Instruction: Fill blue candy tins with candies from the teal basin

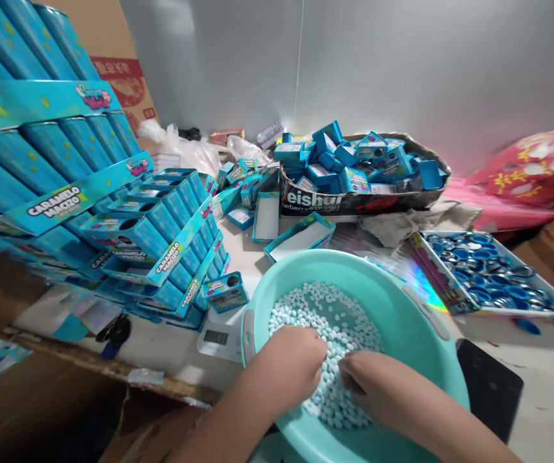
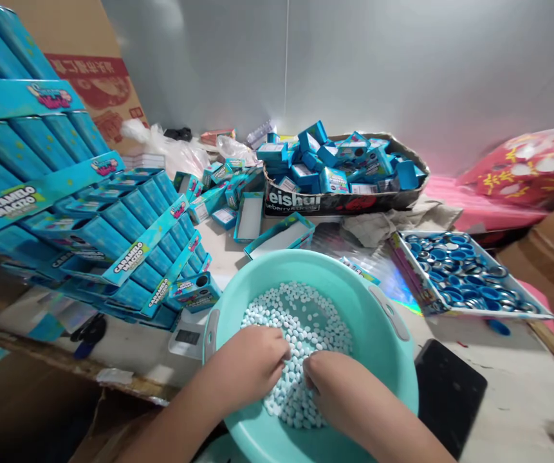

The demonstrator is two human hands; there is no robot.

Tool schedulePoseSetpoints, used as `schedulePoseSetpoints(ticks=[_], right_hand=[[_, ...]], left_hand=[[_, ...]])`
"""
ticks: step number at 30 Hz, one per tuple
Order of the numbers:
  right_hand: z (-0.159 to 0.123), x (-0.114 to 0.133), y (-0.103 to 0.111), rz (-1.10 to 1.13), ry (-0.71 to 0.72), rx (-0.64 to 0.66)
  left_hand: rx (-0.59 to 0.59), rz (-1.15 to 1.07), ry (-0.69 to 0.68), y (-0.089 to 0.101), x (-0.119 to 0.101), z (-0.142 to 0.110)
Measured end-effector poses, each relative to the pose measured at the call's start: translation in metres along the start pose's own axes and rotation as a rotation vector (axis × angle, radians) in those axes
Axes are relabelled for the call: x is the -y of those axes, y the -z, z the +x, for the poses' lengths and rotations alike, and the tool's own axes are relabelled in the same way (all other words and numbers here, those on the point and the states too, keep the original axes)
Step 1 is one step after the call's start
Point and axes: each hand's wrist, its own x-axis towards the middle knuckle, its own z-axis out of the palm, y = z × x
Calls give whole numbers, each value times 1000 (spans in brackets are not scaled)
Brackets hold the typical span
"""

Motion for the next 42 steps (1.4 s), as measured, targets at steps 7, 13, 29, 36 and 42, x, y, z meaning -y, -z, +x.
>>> schedulePoseSetpoints(ticks=[7, 13, 29, 36, 42], right_hand=[[1, -5, -2, 70, 9, -71], [-1, -4, -1, 86, 11, -36], [0, -6, -5, 64, 67, -42], [0, -3, -2, 80, 55, -10], [2, -6, -4, 91, 45, -11]], left_hand=[[-466, -132, 121, 13, 8, -4], [-943, 76, 528, 33, 65, -39], [-17, 2, 230, 5, -1, -9], [128, 52, 252, 2, 6, -7], [151, 33, 277, 5, 4, -6]])
